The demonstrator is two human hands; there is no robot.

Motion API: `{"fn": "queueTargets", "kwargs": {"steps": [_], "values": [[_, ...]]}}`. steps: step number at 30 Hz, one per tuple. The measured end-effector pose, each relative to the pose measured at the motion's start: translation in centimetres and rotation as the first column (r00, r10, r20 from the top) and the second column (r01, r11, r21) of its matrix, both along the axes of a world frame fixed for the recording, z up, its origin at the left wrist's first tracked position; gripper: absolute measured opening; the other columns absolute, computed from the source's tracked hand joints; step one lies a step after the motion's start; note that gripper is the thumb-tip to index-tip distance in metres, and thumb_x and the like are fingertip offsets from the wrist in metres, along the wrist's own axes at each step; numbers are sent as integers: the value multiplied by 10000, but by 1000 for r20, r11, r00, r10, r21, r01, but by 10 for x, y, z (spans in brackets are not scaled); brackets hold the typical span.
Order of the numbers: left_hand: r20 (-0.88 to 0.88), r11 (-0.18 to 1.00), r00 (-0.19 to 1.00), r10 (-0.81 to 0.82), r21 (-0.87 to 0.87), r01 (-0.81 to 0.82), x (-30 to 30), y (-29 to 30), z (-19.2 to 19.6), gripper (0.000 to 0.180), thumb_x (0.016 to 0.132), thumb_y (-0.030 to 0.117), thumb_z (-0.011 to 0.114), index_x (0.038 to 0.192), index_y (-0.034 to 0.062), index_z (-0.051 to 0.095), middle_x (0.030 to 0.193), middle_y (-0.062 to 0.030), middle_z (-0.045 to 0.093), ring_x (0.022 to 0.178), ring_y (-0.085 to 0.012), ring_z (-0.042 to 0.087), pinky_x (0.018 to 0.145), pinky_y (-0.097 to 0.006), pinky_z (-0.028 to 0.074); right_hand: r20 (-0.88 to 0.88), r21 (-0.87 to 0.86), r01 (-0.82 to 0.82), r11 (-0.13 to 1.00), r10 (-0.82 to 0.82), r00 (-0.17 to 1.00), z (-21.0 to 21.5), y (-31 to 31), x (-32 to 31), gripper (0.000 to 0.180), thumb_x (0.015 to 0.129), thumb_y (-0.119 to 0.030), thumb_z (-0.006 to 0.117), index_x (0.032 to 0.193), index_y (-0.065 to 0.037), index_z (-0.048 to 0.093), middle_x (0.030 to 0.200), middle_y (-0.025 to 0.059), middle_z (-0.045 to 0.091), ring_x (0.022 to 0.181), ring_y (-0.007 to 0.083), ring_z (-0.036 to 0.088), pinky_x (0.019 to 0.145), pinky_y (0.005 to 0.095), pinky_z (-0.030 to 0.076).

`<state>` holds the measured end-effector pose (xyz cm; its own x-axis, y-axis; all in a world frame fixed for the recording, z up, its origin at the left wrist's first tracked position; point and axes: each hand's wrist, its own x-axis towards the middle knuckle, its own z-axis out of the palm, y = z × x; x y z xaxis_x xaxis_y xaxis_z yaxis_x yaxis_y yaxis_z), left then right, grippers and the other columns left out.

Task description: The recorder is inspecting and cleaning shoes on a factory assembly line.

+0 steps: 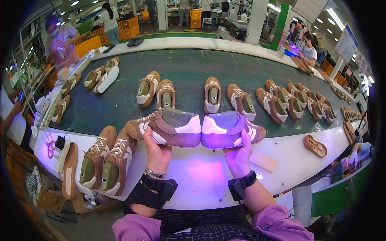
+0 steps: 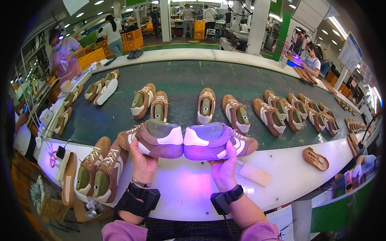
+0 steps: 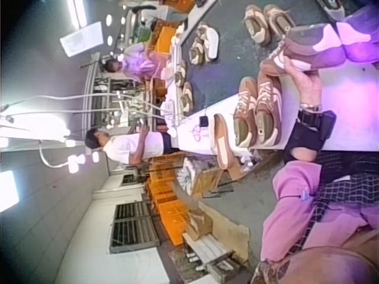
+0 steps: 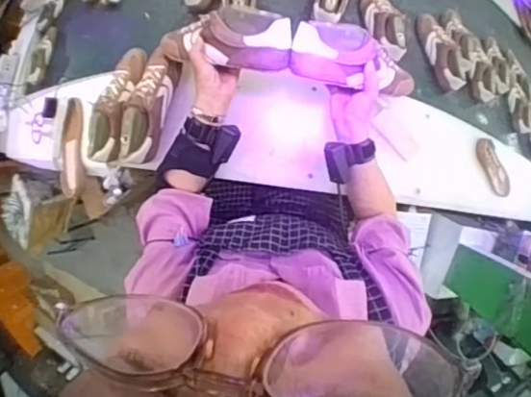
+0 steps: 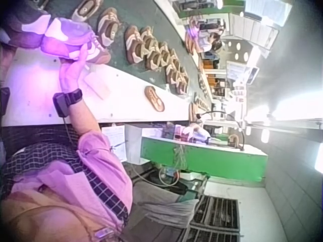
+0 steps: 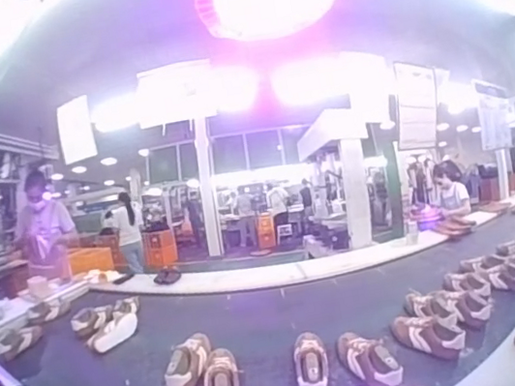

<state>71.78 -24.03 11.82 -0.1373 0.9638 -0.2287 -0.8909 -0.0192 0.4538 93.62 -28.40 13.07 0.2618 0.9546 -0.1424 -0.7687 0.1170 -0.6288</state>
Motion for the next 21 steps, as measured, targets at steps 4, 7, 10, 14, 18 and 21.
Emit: {"fn": "queueTargets", "kwargs": {"steps": [4, 7, 10, 14, 18, 21], "values": [[2, 1000, 1000, -7, -2, 7, 0, -1, 2, 448, 903, 422, 467, 1241, 129, 489, 1233, -13, 554, 1139, -191, 525, 936, -362, 459, -4, -2, -26, 1000, 26, 1000, -4, -1, 5, 528, 870, -397, 558, 1299, -121, 422, 1237, 62, 536, 1104, 240, 562, 892, 434, 503], [-25, 1000, 1000, -6, 3, 6, -2, -3, 0, 444, 899, 415, 474, 1238, 129, 490, 1223, -9, 556, 1130, -192, 528, 926, -361, 460, 16, 12, -1, 1000, 0, 1000, -8, 0, 2, 524, 870, -406, 557, 1293, -127, 423, 1220, 52, 545, 1089, 229, 568, 875, 420, 508], [-89, 1000, 996, 4, 11, -3, 0, -6, 4, 453, 889, 415, 492, 1238, 125, 489, 1214, -7, 557, 1120, -192, 530, 922, -362, 455, 69, -13, 8, 1000, -8, 998, -6, -1, 4, 535, 862, -423, 567, 1288, -131, 424, 1209, 44, 548, 1060, 210, 578, 836, 393, 516], [-154, 998, 988, 4, 69, 7, -1, -7, 3, 473, 873, 420, 519, 1239, 121, 488, 1212, -14, 554, 1122, -194, 523, 947, -370, 430, 106, 0, 20, 1000, -20, 994, 2, -2, 7, 538, 853, -434, 577, 1278, -136, 434, 1188, 35, 557, 1046, 187, 580, 822, 369, 515], [-176, 996, 984, 4, 86, 11, -1, -6, -2, 475, 872, 419, 522, 1237, 117, 488, 1214, -20, 552, 1127, -196, 519, 961, -371, 417, 148, -14, 5, 1000, -3, 989, 1, 0, 12, 514, 852, -434, 579, 1256, -142, 456, 1155, 20, 567, 1050, 167, 572, 845, 349, 503], [-182, 997, 983, 19, 81, -5, 0, -8, 2, 486, 868, 419, 528, 1243, 113, 483, 1216, -26, 550, 1130, -202, 517, 967, -373, 414, 143, -17, -12, 1000, 14, 990, 0, 2, 14, 499, 859, -417, 572, 1254, -133, 463, 1156, 25, 569, 1062, 171, 566, 871, 350, 494]]}}
